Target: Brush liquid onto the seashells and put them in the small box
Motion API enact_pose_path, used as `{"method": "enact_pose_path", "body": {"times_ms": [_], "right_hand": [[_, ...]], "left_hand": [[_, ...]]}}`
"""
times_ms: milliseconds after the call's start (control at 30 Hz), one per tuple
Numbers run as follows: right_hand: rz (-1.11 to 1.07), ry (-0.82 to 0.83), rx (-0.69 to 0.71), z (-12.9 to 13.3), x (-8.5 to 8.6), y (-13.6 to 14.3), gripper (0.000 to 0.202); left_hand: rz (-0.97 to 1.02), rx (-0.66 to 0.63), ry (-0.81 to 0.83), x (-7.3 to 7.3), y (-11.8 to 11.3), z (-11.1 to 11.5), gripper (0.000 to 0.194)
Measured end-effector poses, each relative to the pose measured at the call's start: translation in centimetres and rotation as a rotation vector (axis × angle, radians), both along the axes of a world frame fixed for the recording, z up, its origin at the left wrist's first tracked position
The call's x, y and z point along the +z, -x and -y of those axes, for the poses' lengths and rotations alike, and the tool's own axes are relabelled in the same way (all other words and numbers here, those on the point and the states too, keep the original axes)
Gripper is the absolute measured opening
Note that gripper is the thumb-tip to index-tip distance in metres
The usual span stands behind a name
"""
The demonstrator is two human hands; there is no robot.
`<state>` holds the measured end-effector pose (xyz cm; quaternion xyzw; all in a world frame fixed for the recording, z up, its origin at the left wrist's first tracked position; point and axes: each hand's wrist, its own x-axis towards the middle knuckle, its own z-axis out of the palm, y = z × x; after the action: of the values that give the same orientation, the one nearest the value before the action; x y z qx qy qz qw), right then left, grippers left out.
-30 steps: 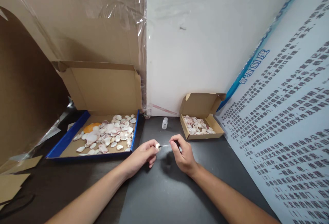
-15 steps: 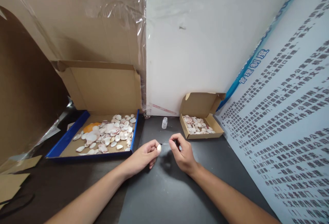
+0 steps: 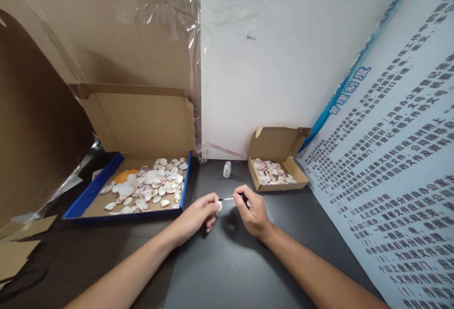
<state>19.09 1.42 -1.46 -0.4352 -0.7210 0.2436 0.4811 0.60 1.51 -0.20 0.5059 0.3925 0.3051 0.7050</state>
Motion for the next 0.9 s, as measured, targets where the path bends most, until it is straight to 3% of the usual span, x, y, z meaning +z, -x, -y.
{"method": "enact_pose_path", "body": {"times_ms": [333,533,700,900], "right_hand": [[-0.061,0.03,-0.044,-0.28,0.03,-0.11,0.025],[-0.023,0.005,0.016,0.01,-0.17,0.07,0.019],[-0.01,-0.026,-0.013,-0.01,-0.02,0.13,0.018],[0.042,-0.075,0.039,0.06,0.02,0.19,0.016]], "left_hand": [[0.04,0.106,-0.017,-0.13,0.14,-0.12,0.028],[0.111,0.104,0.062,0.01,0.03,-0.15,0.027],[0.18,0.106,0.133,0.1,0.12,-0.12,0.016],[0.157,0.098,0.152,0.38,0.21,-0.11,0.013]]}}
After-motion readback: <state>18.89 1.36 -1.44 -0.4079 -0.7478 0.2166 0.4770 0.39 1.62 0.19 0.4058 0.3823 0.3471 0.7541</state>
